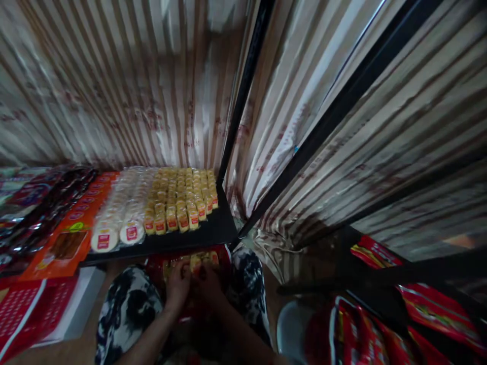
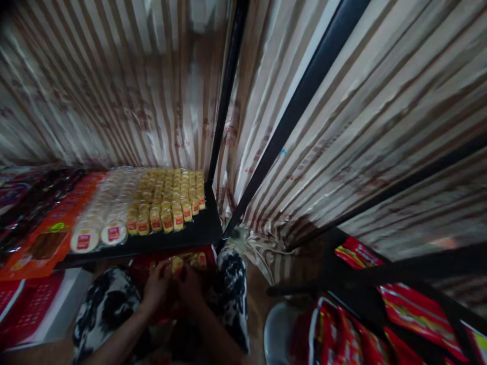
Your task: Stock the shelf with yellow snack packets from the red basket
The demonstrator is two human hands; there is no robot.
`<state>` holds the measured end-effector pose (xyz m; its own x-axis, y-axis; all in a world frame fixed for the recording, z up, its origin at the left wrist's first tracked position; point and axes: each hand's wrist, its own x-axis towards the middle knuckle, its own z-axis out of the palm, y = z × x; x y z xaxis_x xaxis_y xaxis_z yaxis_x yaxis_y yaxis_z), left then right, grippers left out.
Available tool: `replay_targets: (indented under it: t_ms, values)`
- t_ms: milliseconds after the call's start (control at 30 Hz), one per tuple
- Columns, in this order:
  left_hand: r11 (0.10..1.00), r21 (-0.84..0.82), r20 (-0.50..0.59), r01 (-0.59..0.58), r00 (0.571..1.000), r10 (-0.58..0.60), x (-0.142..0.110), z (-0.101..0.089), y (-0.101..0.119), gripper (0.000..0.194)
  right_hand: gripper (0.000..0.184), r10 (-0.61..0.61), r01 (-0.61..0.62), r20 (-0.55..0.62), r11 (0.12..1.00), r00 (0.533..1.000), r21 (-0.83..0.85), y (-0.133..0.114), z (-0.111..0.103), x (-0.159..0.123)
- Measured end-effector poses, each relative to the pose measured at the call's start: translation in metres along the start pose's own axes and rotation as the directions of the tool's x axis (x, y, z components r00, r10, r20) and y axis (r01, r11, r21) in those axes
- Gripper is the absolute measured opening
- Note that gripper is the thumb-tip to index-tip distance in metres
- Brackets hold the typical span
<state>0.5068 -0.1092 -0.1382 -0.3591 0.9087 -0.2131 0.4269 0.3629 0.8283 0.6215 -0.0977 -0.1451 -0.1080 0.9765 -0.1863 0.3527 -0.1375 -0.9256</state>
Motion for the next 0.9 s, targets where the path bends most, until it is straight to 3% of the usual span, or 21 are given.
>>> replay_targets:
  t_ms: [167, 333, 433, 667, 900]
  values:
    - [0.983, -0.11, -0.026, -0.145, 0.989, 0.143, 0.004, -0.001, 0.036, 0.032, 0.032, -0.104, 0.103, -0.027, 0.994, 0.994, -0.03, -0.024, -0.027, 0.014]
    - [0.96, -0.134, -0.085, -0.245, 0.968, 0.235, 0.027, 0.004, 0.081, 0.035, 0.04, -0.191, 0.167, -0.159, 0.974, 0.969, -0.153, -0.046, -0.049, 0.056]
    - [0.951, -0.137, -0.082, -0.277, 0.96, 0.268, 0.043, 0.014, 0.097, 0.035, 0.039, -0.219, 0.175, -0.213, 0.962, 0.952, -0.207, -0.054, -0.056, 0.08]
    - [0.973, -0.102, -0.093, -0.208, 0.976, 0.199, 0.067, 0.03, 0.106, 0.038, 0.037, -0.218, 0.149, -0.234, 0.949, 0.948, -0.278, -0.057, -0.047, 0.118]
    - [0.974, -0.078, -0.067, -0.212, 0.976, 0.207, 0.073, 0.027, 0.099, 0.04, 0.038, -0.265, 0.168, -0.17, 0.883, 0.949, -0.439, -0.062, -0.044, 0.122]
